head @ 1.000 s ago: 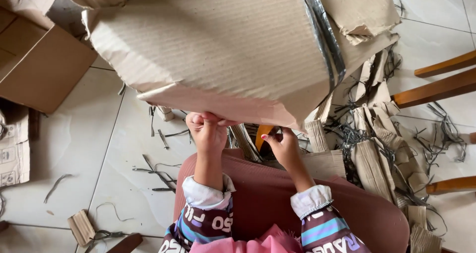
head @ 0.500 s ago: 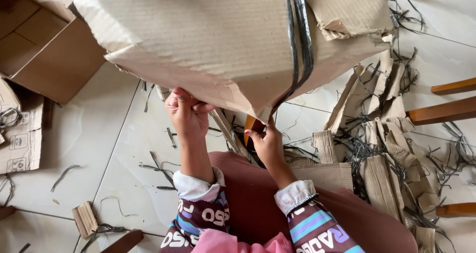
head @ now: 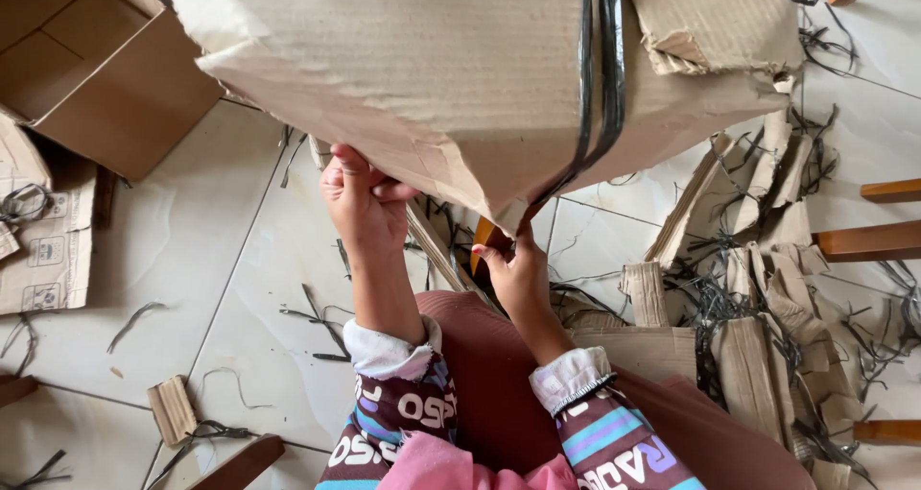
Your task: Wrapping a wooden chair leg with corrugated cardboard and securing it with plastic ties for protection.
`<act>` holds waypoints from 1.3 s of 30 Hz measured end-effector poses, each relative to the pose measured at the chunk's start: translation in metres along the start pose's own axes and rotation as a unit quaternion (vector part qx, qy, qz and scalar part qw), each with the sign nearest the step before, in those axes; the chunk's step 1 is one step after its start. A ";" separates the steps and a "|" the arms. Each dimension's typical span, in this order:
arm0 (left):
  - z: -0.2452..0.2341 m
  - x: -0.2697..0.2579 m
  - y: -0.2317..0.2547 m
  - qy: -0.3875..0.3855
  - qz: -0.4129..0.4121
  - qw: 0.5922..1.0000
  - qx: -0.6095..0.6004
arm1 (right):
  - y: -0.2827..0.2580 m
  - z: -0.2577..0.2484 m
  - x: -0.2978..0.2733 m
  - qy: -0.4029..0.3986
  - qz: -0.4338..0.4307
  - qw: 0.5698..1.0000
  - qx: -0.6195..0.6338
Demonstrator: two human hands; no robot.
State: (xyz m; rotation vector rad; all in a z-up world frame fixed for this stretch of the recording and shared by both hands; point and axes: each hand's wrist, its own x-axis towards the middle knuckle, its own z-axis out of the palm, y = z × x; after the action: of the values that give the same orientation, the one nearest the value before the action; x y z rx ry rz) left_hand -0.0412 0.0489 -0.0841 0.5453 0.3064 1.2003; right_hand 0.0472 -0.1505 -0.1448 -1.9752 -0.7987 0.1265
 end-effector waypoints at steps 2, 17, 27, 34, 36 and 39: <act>0.006 0.004 0.006 0.001 -0.004 1.000 0.006 | 0.001 0.004 0.002 -0.002 0.004 1.000 -0.003; -0.042 -0.016 0.006 0.035 -0.078 0.988 0.125 | 0.046 -0.001 -0.029 -0.101 0.114 0.980 -0.126; -0.037 -0.020 0.006 0.027 -0.109 0.944 0.312 | 0.084 0.024 -0.027 -0.305 0.116 0.926 -0.187; -0.052 -0.025 0.015 0.027 -0.218 0.726 0.651 | 0.073 0.023 -0.037 -0.222 0.189 0.956 0.001; -0.060 -0.017 0.018 0.046 -0.228 0.729 0.644 | 0.069 0.025 -0.039 -0.220 0.132 0.960 0.112; -0.118 -0.001 -0.007 0.053 -0.274 0.773 0.569 | 0.079 0.025 -0.038 -0.236 0.099 0.951 0.175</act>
State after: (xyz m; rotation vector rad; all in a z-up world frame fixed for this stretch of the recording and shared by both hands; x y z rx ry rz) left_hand -0.0955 0.0739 -0.1866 1.3195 1.2414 0.3434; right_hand 0.0450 -0.1793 -0.2310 -1.6944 -0.8069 0.8304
